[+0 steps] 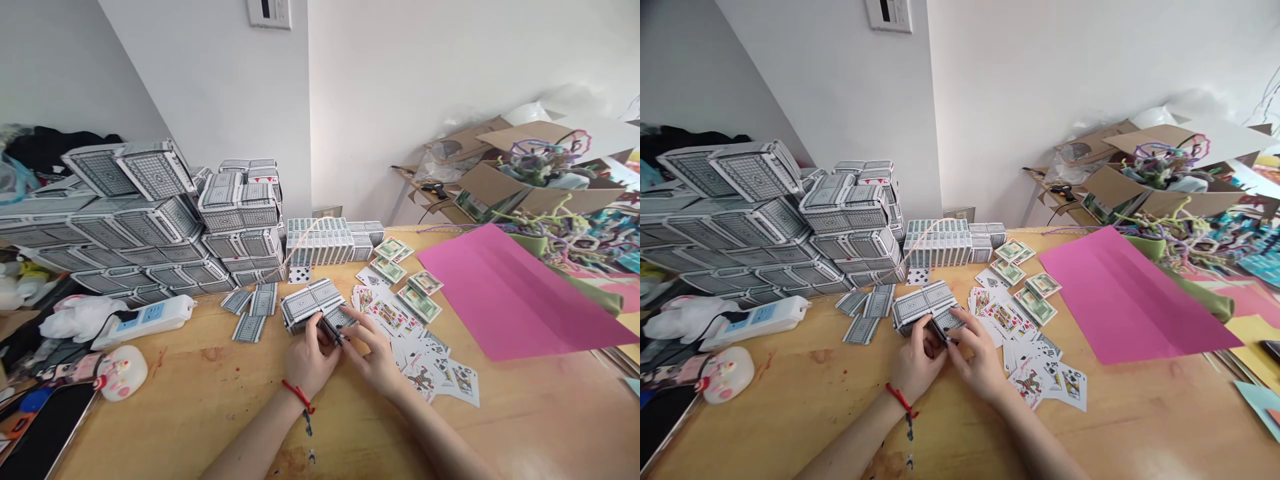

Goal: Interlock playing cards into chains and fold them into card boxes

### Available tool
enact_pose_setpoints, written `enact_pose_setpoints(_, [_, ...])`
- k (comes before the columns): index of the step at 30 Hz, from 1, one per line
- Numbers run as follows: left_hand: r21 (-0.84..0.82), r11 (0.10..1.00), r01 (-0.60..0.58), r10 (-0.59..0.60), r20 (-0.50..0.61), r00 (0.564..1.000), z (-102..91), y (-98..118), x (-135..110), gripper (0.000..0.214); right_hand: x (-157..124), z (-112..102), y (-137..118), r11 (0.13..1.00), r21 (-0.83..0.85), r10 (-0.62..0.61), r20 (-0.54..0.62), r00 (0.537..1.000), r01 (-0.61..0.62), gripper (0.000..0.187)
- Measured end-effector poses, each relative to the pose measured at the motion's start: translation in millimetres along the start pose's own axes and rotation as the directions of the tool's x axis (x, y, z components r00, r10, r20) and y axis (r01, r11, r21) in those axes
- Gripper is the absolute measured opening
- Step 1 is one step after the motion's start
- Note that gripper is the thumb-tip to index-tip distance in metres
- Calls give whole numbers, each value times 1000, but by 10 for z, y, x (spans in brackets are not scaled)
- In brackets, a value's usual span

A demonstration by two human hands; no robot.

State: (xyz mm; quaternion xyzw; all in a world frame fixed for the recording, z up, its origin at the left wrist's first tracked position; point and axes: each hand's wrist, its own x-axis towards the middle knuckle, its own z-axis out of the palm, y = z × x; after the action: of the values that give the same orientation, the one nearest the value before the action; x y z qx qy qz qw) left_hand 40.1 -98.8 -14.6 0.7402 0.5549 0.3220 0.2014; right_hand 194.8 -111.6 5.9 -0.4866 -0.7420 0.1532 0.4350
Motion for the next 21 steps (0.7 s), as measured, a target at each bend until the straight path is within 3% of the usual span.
enact_pose_setpoints(9, [37,999,-15,15,-14,1000,-3,4,-3,54,-37,22,59,948,-194,-247,50,968,252,25])
enact_pose_setpoints(18, [43,997,-60,63,-56,996,-11,-18,-13,59,-69,49,32,921,-282,-259,70,963,268,24])
enact_pose_setpoints(21, [76,989,-125,129,-51,990,-14,-25,-16,55,-74,85,25,924,-278,-257,57,965,262,22])
